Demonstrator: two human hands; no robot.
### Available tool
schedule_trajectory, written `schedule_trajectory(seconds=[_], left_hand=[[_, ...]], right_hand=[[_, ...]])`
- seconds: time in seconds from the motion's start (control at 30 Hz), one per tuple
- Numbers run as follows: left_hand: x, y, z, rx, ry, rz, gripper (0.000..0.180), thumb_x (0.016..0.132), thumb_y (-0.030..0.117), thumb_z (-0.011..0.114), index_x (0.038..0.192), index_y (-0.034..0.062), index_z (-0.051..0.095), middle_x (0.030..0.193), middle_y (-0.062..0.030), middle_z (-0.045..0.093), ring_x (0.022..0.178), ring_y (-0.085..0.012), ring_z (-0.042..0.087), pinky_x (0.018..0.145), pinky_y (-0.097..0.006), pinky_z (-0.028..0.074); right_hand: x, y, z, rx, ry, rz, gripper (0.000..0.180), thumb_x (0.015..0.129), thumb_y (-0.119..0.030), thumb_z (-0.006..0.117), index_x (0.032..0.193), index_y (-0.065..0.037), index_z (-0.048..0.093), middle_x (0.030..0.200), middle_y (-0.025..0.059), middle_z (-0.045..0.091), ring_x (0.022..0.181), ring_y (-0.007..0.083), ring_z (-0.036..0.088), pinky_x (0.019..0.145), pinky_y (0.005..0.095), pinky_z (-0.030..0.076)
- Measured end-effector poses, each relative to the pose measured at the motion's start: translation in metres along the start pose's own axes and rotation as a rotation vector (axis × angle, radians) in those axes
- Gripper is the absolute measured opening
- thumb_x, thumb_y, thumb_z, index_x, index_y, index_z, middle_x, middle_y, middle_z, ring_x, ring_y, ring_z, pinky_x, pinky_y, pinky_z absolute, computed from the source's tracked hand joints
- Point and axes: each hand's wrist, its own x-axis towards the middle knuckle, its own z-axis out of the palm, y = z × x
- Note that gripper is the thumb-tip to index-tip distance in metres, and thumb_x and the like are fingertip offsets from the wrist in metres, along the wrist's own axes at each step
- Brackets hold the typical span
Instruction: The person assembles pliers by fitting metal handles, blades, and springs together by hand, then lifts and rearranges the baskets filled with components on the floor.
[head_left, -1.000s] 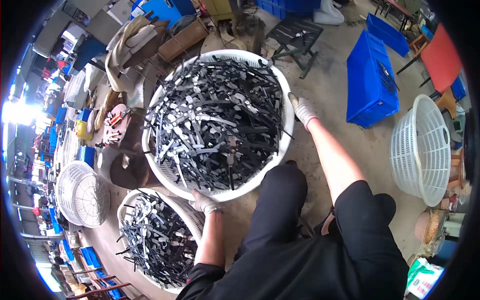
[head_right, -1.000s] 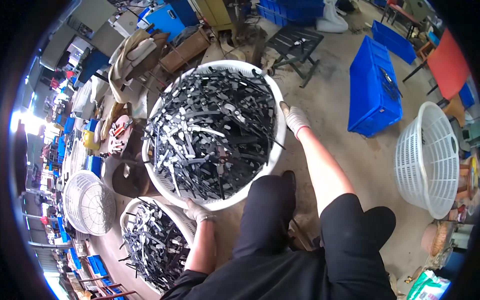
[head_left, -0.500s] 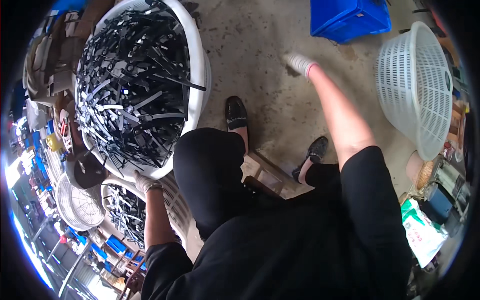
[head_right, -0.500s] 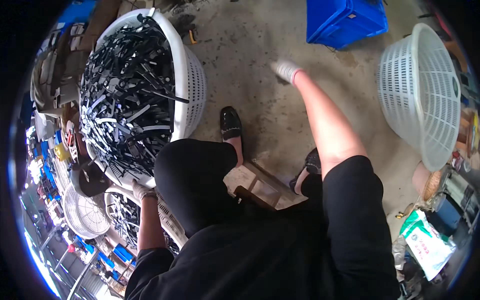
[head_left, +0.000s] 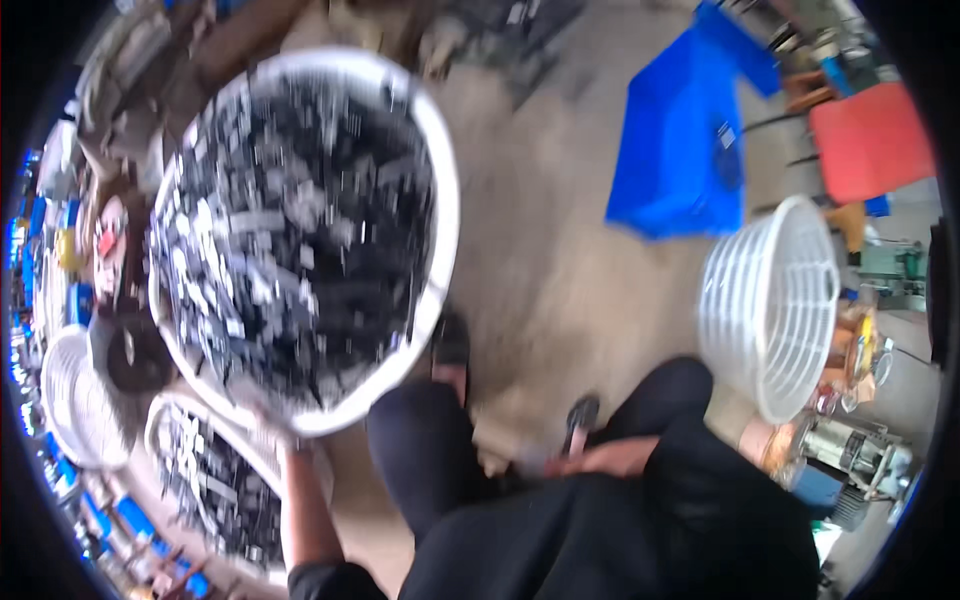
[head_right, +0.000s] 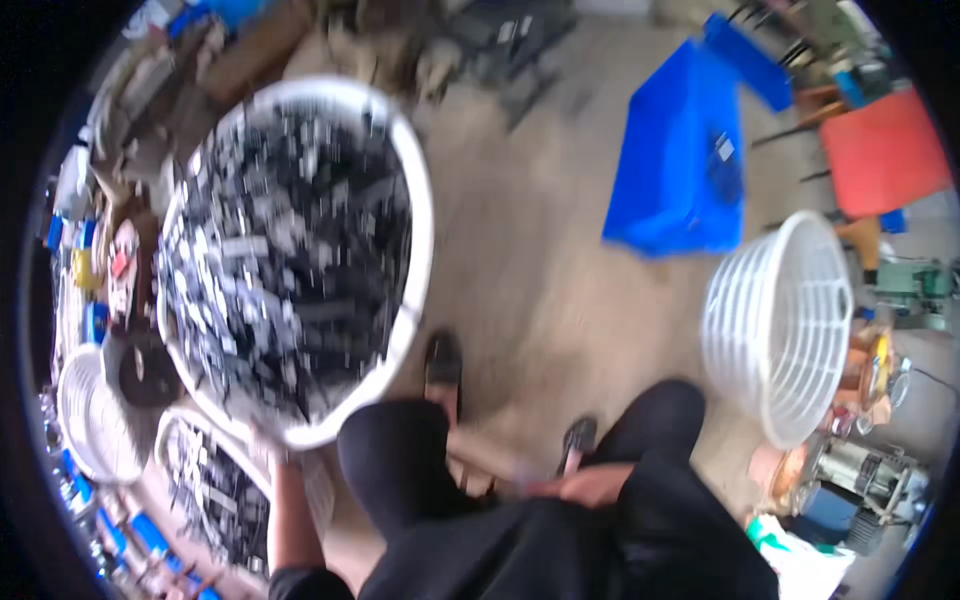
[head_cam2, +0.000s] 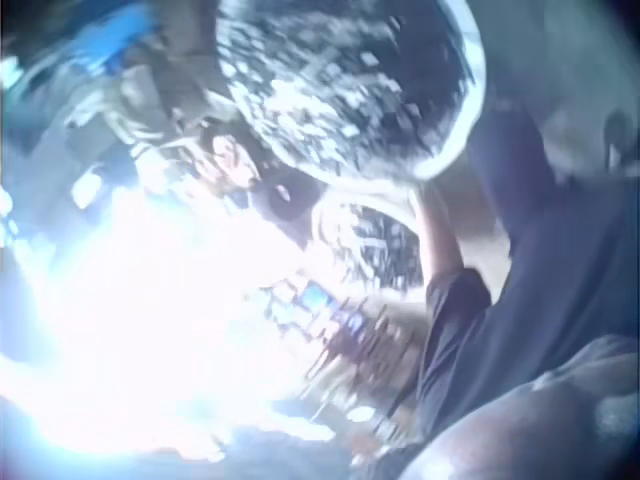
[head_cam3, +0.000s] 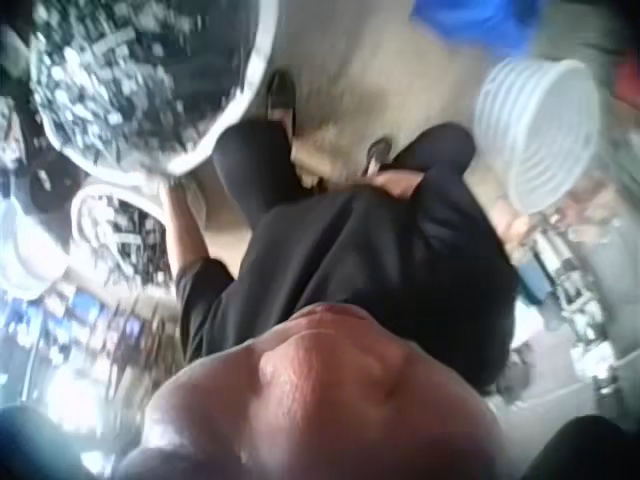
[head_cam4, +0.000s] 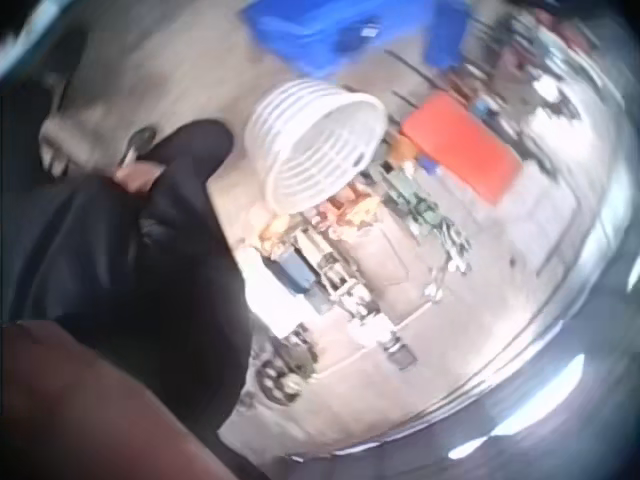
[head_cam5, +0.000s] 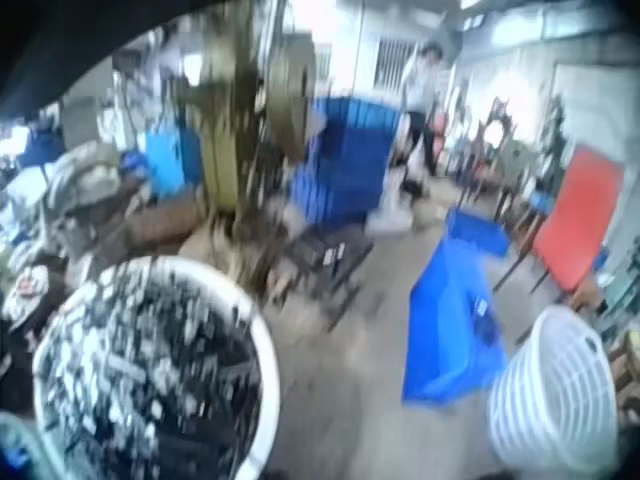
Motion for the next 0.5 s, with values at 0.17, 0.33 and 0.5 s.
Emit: schedule_trajectory(seconds=[0.17, 0.33, 0.5], left_hand=[[0.010, -0.009, -0.020, 0.386, 0.123, 0.163, 0.044, 0.090, 0.033, 0.058, 0.094, -0.0103, 0.064, 0.078, -0.0188, 0.067, 0.065, -0.0259, 0.061, 0.059, -0.037, 0.050], [-0.012, 0.009, 0.008, 0.277, 0.081, 0.062, 0.055, 0.083, 0.036, 0.067, 0.109, -0.0117, 0.058, 0.100, -0.0253, 0.065, 0.084, -0.0340, 0.063, 0.075, -0.041, 0.050], [0.003, 0.006, -0.007, 0.131, 0.218, 0.228, 0.046, 0.080, 0.032, 0.072, 0.101, -0.0075, 0.063, 0.095, -0.0228, 0.067, 0.084, -0.0334, 0.063, 0.075, -0.039, 0.051]], right_hand=[[-0.017, 0.009, -0.006, -0.098, 0.259, -0.004, 0.045, 0.086, -0.038, 0.056, 0.120, -0.009, 0.059, 0.110, 0.0124, 0.063, 0.094, 0.0236, 0.063, 0.078, 0.0374, 0.053], [-0.035, 0.027, 0.008, -0.178, 0.450, 0.023, 0.044, 0.086, -0.037, 0.056, 0.119, -0.009, 0.060, 0.108, 0.0127, 0.063, 0.094, 0.0238, 0.063, 0.077, 0.0376, 0.052], [-0.029, 0.031, 0.045, -0.323, 0.461, -0.001, 0.043, 0.085, -0.037, 0.056, 0.117, -0.009, 0.061, 0.106, 0.0131, 0.064, 0.093, 0.0240, 0.063, 0.077, 0.0379, 0.052]])
